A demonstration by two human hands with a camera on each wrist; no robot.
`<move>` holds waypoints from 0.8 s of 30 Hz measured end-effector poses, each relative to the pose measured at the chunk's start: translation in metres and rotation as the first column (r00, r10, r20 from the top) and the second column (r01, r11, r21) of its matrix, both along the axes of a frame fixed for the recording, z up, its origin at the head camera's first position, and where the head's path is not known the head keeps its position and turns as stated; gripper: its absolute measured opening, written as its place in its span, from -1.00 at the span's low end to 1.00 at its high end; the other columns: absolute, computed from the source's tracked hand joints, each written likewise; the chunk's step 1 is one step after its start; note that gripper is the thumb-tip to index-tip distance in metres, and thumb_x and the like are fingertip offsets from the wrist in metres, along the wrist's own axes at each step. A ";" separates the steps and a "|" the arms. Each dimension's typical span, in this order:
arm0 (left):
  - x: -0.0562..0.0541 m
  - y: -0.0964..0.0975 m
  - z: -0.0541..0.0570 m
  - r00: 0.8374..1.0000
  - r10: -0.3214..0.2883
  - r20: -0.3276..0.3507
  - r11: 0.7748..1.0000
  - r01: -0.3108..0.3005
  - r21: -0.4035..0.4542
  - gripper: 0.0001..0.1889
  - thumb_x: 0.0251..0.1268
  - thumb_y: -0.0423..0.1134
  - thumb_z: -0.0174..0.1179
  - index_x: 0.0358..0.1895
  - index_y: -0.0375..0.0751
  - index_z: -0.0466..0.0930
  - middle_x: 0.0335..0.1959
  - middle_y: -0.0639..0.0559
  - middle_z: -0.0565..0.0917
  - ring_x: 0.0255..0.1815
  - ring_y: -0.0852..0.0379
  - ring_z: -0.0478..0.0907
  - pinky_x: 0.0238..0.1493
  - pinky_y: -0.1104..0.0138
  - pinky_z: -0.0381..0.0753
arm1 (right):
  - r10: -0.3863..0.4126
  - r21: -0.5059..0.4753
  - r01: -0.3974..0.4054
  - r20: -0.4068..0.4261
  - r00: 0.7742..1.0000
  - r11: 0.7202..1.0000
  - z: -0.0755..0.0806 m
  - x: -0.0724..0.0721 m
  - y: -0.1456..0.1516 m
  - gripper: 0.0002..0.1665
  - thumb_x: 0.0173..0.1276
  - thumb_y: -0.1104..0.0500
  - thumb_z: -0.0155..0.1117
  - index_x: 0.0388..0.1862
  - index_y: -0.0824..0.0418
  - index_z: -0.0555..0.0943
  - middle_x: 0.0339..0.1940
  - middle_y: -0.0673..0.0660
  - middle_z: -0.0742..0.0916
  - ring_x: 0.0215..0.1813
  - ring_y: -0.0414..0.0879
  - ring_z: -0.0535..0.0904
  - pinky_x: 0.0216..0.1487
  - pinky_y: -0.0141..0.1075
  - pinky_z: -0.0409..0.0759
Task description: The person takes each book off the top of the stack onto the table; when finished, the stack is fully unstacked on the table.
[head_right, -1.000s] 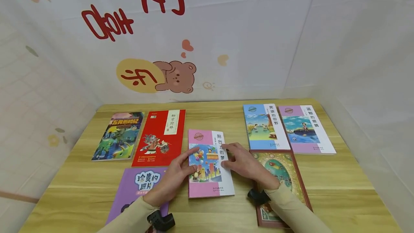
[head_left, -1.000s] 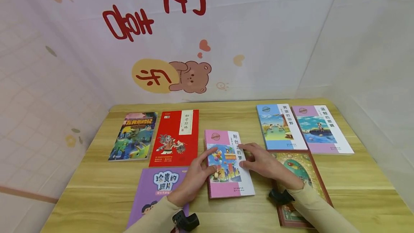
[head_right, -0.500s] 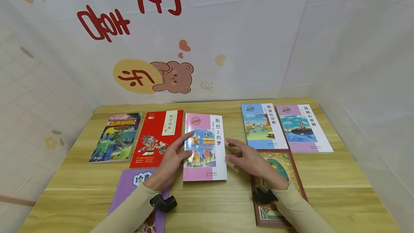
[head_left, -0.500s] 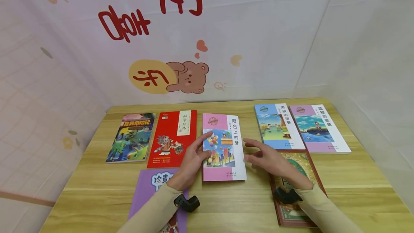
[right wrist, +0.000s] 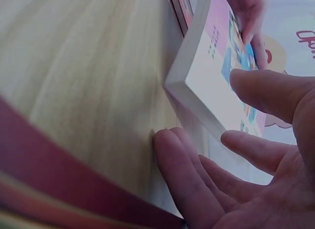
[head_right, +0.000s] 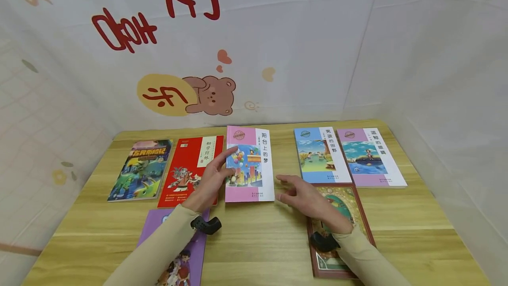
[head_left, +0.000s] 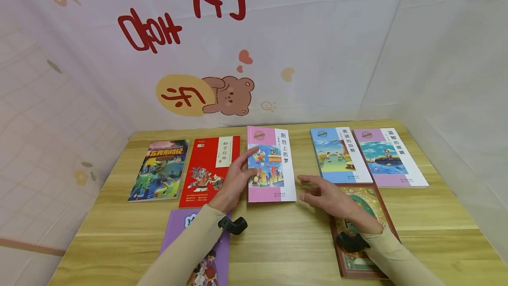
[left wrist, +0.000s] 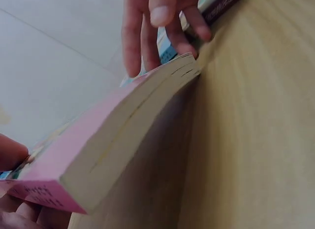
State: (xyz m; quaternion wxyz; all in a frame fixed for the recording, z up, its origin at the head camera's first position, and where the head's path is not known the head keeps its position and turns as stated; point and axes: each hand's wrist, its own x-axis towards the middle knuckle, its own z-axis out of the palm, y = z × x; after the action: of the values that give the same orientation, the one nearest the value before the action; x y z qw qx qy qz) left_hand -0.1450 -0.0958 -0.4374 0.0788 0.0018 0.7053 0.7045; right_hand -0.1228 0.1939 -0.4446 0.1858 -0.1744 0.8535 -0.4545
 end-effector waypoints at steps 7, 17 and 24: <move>-0.016 0.003 0.000 0.999 0.020 0.039 0.998 -0.017 -0.063 -0.35 0.41 -0.44 0.14 0.50 0.17 0.45 0.64 0.04 0.20 0.63 -0.07 0.08 0.53 0.01 0.28 | 0.010 0.030 -0.009 -0.032 0.999 1.000 0.001 0.001 -0.003 -0.29 0.52 0.04 0.34 0.53 0.29 0.41 0.47 0.40 0.47 0.28 0.27 0.60 0.18 0.09 0.63; -0.024 0.006 -0.011 0.990 0.039 0.137 0.979 -0.010 -0.203 -0.35 0.47 -0.44 0.13 0.57 0.05 0.36 0.58 -0.13 0.30 0.42 -0.13 0.37 0.43 0.01 0.43 | 0.038 0.063 -0.033 -0.082 0.996 0.997 -0.002 0.000 -0.004 -0.33 0.51 0.04 0.35 0.49 0.29 0.46 0.44 0.37 0.51 0.20 0.12 0.62 0.12 -0.02 0.62; -0.027 0.009 -0.014 0.987 0.055 0.149 0.963 -0.013 -0.268 -0.34 0.48 -0.44 0.10 0.59 0.07 0.33 0.54 -0.15 0.34 0.27 -0.10 0.44 0.23 0.14 0.58 | 0.047 0.082 -0.038 -0.107 0.993 0.996 -0.002 0.000 -0.004 -0.33 0.51 0.02 0.35 0.48 0.28 0.47 0.40 0.35 0.53 0.12 0.02 0.60 0.06 -0.07 0.61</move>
State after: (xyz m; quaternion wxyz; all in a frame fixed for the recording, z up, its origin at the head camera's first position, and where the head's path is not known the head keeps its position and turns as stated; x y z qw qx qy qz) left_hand -0.1719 -0.0869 -0.4509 0.1210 -0.0757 0.7851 0.6027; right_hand -0.1225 0.1895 -0.4466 0.1556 -0.2096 0.8760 -0.4056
